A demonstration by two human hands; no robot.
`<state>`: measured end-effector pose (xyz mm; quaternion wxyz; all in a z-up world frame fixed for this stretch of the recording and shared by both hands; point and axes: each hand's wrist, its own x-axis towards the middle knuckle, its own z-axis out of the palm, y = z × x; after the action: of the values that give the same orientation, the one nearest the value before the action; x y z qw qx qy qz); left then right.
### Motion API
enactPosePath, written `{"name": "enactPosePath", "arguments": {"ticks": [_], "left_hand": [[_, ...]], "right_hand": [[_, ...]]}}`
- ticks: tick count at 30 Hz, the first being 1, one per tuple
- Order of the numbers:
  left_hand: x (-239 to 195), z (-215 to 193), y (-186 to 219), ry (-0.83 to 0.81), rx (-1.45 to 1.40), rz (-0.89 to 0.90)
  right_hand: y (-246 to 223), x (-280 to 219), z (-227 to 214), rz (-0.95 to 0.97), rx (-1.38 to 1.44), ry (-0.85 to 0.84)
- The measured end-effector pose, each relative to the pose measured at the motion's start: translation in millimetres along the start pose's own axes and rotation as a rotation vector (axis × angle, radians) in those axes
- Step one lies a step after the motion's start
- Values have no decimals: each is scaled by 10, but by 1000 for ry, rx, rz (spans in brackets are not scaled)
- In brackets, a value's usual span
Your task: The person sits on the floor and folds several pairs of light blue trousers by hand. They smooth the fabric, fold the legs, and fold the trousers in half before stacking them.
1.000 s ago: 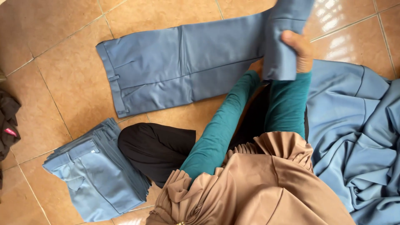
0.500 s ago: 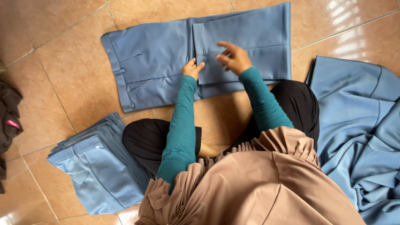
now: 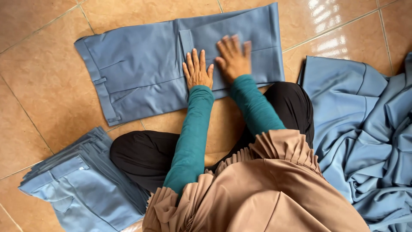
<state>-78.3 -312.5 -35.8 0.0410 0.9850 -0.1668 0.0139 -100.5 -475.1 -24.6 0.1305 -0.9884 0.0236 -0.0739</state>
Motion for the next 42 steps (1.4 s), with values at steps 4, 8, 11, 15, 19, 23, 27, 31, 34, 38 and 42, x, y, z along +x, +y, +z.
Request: {"name": "enactPosePath", "arguments": {"ticks": [4, 8, 11, 15, 19, 23, 27, 31, 34, 38, 42], "left_hand": [[-7, -101, -26, -31, 96, 34], [-20, -50, -34, 11, 63, 31], [-3, -107, -5, -21, 49, 5], [-23, -96, -19, 8, 97, 7], [0, -168, -35, -110, 127, 7], [7, -132, -84, -160, 123, 13], [-33, 80, -131, -144, -9, -1], [-376, 229, -196, -69, -192, -77], [-666, 205, -198, -111, -283, -87], [-851, 222, -272, -204, -416, -38], [-907, 104, -221, -236, -595, 46]], "right_hand": [[832, 73, -192, 531, -181, -39], [1179, 128, -505, 915, -94, -205], [742, 248, -623, 602, -174, -84], [9, 59, -326, 137, -53, -182], [341, 2, -194, 358, -19, -178], [844, 48, -469, 832, -9, -238], [1948, -381, 422, 764, -198, 75], [2433, -614, 501, 957, 91, -85], [2434, -594, 263, 984, 273, -139], [2728, -806, -395, 950, 1279, -47], [851, -942, -2097, 797, 1306, 139]]}}
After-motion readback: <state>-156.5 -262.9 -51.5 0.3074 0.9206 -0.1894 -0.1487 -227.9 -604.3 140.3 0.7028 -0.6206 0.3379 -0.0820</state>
